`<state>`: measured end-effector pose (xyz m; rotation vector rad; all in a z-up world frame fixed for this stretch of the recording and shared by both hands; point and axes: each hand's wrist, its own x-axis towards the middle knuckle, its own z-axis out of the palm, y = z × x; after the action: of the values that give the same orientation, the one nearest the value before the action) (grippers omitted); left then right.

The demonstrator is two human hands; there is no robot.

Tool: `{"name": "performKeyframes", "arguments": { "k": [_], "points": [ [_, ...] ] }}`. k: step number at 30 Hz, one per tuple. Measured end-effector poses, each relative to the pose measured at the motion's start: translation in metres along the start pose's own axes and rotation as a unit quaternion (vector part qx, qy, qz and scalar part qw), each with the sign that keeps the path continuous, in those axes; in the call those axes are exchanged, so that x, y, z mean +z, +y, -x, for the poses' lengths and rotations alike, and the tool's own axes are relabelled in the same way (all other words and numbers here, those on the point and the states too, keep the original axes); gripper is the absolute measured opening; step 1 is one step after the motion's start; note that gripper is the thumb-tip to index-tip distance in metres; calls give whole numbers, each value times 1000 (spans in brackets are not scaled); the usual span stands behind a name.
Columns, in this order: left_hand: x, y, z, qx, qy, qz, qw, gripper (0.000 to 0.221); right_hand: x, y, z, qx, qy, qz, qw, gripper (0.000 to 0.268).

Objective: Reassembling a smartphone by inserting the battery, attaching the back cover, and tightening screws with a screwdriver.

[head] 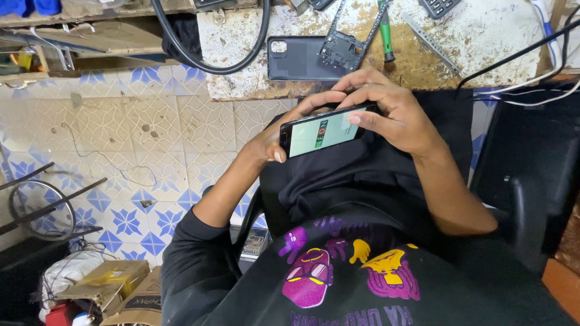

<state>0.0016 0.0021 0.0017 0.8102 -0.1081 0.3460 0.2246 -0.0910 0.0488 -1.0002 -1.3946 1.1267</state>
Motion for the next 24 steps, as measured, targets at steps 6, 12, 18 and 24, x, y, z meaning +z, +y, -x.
{"name": "performKeyframes", "arguments": {
  "k": [6,12,18,24],
  "points": [
    [-2,-6,1,14,19,17,1000,131,3,5,1,-34,43,52,997,22],
    [-2,-6,-2,54,66,61,995,116,7,-6,-1,-82,117,132,981,27],
    [12,-20,-9,127,169,167,963,107,24,-6,-8,-157,188,234,941,26],
    [46,-22,-17,168,274,122,939,114,45,6,-6,-241,242,367,865,30]
  ]
}}
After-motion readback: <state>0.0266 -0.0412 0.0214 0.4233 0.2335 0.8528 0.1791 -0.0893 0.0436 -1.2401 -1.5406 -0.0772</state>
